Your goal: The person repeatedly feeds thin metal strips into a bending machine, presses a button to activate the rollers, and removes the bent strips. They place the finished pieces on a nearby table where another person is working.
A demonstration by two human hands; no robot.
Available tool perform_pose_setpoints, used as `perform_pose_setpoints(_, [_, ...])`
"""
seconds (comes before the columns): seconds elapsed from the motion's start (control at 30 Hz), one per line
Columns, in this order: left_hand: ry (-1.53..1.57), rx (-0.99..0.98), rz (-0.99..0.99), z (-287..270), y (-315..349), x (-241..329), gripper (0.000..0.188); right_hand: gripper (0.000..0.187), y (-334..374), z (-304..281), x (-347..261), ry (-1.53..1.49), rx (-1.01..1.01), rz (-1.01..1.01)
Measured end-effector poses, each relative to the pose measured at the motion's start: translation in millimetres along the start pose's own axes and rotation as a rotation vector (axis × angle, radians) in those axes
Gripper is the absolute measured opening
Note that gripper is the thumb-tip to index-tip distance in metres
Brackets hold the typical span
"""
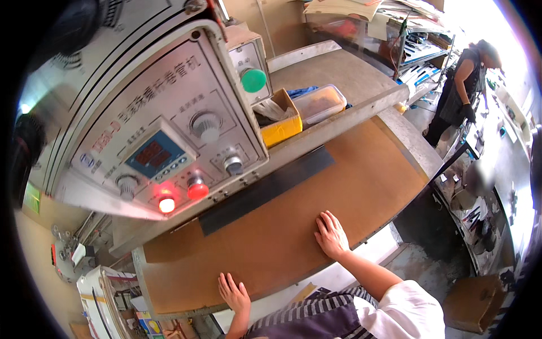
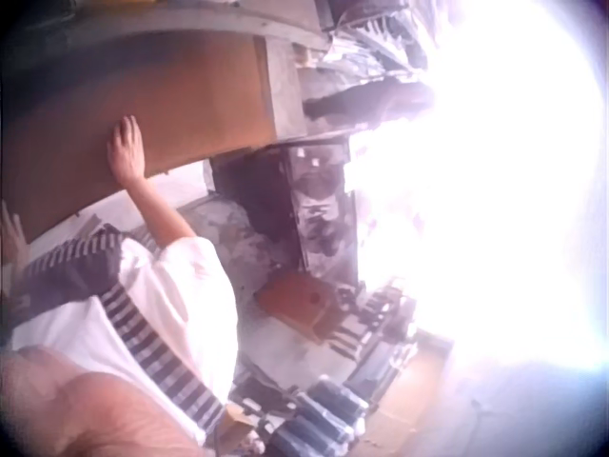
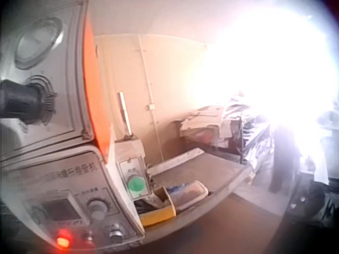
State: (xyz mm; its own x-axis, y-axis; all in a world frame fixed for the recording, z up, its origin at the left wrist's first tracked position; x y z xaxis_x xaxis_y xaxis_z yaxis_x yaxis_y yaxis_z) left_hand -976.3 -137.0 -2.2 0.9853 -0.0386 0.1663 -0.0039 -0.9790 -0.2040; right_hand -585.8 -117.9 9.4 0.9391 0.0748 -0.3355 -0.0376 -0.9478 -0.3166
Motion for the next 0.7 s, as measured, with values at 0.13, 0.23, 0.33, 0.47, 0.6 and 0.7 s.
perform_pose_setpoints(0.13, [0.04,0.081,0.016,-2,-2,1,0.053,0.044,0,-1,-4,0.022,0.011,-0.012])
perform_pose_setpoints(0.23, [0.059,0.083,-0.005,-6,-3,1,0.052,0.045,-2,2,-6,0.005,0.011,-0.011])
perform_pose_setpoints(0.33, [0.065,0.089,-0.005,0,-2,2,0.05,0.049,7,11,1,0.052,-0.023,-0.023])
perform_pose_setpoints(0.47, [0.26,0.018,0.116,-7,11,34,0.044,0.053,35,5,-6,0.057,-0.171,-0.025])
perform_pose_setpoints(0.6, [0.732,-0.384,0.663,-33,54,119,0.031,0.058,89,4,-19,0.07,-0.218,-0.025])
perform_pose_setpoints(0.7, [0.782,-0.794,0.744,-30,88,140,0.028,0.064,109,1,-22,0.052,-0.21,-0.037])
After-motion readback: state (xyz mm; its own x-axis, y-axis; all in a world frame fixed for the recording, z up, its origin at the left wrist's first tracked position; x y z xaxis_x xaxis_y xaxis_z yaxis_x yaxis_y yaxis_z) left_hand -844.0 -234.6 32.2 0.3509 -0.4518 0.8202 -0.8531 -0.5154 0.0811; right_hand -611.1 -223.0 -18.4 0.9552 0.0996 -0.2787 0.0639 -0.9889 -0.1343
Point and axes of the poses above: each hand's wrist, its own y-axis away from the middle knuckle, its own z-axis out of the palm, x = y × z, the point moved 3 cm from there along -y, towards the middle knuckle, and after that the axes turned 7 degrees about -z, right-handed, at the moved point
